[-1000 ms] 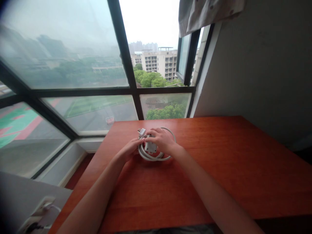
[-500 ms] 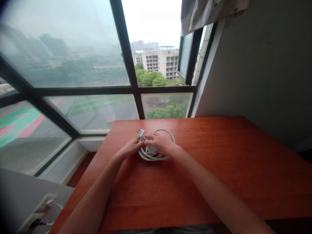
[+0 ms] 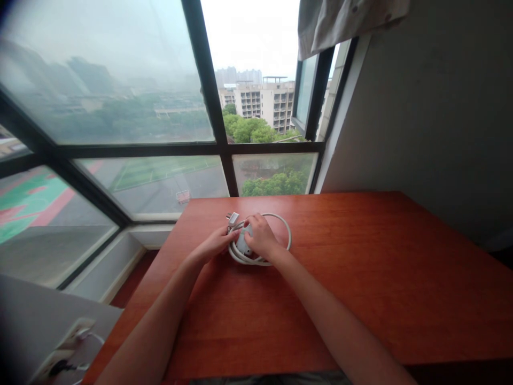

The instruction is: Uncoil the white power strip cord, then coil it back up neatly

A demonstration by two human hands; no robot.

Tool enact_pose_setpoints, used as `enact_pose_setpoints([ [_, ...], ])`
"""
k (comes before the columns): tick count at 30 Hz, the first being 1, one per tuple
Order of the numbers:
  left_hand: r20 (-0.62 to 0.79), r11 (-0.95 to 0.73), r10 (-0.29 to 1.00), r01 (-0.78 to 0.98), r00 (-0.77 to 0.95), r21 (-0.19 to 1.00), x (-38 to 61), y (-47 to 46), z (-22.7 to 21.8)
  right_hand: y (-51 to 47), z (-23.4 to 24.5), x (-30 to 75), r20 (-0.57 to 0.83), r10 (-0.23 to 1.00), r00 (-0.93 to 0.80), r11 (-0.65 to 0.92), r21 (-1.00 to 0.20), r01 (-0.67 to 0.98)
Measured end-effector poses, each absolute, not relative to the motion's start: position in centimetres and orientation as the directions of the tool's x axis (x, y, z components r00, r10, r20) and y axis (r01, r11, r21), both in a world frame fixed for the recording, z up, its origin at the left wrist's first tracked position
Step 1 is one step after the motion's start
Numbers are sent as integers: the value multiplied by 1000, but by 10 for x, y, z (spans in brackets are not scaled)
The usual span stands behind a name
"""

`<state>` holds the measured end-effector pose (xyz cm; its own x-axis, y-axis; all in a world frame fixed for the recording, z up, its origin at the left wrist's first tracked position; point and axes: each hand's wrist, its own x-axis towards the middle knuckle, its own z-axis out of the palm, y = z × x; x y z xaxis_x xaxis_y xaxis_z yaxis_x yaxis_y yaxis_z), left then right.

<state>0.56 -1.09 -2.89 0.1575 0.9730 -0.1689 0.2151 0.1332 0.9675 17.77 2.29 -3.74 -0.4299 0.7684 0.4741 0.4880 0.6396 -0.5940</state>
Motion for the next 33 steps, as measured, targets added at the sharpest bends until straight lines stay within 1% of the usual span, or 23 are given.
enact_pose_setpoints([
  [4,-169,135,976,225,140,965,7,-11,-28,24,-36,182,417,805,-422,593,-580,558],
  [9,-180,144,974,233,140,962,7,-11,-27,16,-26,193,355,848,-394,528,-493,691],
  [11,-180,145,974,231,139,962,6,-11,-28,12,-21,198,305,891,-337,447,-454,771],
  [14,-173,137,973,228,149,964,6,-10,-29,8,-16,203,183,952,-244,301,-425,854],
  [18,-164,126,976,247,142,961,7,-10,-29,6,-20,201,32,981,-191,185,-448,875],
  [21,-101,67,987,247,128,967,8,-10,-28,6,-27,195,-14,985,-172,141,-506,851],
  [24,0,-29,991,215,136,976,9,-7,-26,6,-34,191,-23,993,-120,80,-625,777],
  [27,41,-69,990,209,136,976,11,-5,-26,8,-44,191,-37,999,-29,-11,-792,610],
  [30,42,-72,990,217,137,974,12,-4,-26,11,-50,193,-24,1000,-7,-20,-929,369],
  [33,28,-48,995,203,97,978,11,-6,-27,14,-49,197,5,999,-39,7,-998,57],
])
